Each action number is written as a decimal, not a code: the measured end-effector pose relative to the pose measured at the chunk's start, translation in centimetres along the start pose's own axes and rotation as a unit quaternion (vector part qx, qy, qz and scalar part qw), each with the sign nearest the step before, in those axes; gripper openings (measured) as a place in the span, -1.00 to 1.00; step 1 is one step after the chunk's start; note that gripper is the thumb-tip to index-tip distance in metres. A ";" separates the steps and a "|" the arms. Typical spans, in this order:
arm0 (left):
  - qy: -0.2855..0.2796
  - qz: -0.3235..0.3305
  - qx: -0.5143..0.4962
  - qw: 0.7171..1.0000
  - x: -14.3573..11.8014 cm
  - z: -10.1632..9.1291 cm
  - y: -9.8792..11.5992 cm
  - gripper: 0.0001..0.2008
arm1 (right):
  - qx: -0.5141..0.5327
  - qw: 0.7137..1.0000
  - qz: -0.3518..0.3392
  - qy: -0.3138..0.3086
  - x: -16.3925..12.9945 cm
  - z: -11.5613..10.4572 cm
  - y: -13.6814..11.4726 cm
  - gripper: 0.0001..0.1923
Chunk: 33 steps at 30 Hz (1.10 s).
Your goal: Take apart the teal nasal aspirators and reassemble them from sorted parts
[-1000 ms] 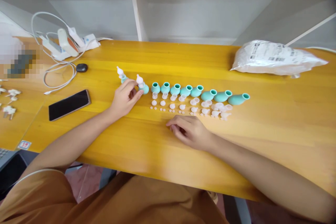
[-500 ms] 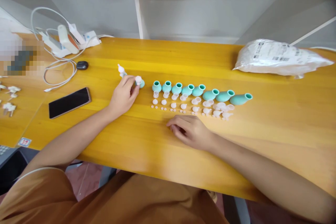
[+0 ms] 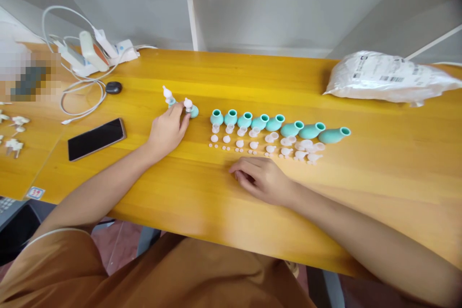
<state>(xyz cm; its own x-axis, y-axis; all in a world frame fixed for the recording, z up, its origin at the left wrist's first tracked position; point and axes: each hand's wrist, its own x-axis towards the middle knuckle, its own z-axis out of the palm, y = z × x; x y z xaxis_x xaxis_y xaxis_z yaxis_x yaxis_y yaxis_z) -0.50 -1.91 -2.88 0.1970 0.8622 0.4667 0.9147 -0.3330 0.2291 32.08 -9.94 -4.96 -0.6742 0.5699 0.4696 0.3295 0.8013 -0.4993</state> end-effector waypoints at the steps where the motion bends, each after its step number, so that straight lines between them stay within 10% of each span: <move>1: 0.000 -0.007 0.008 1.000 0.0 0.0 0.0 -0.68 | 0.000 1.000 0.001 -0.001 0.0 0.0 0.0 -0.81; 14: -0.014 -0.024 -0.021 0.999 0.0 0.2 0.5 -0.51 | 0.002 1.000 0.005 -0.010 -0.1 0.0 0.1 -0.81; 23: 0.043 0.048 -0.052 0.997 -1.9 -3.2 3.3 -0.23 | 0.002 1.000 0.004 -0.009 -0.1 0.0 0.1 -0.81; 33: -0.070 0.164 -0.120 0.977 -3.2 -0.9 4.7 -0.82 | 0.011 1.000 0.008 -0.011 0.0 -0.1 -0.1 -0.81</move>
<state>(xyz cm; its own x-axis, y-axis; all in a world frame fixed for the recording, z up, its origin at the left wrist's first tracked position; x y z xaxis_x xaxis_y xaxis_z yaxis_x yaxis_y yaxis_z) 2.84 -6.59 -2.54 0.5271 0.7329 0.4302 0.6892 -0.6648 0.2881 32.10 -9.95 -4.81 -0.6831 0.5783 0.4460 0.3256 0.7879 -0.5227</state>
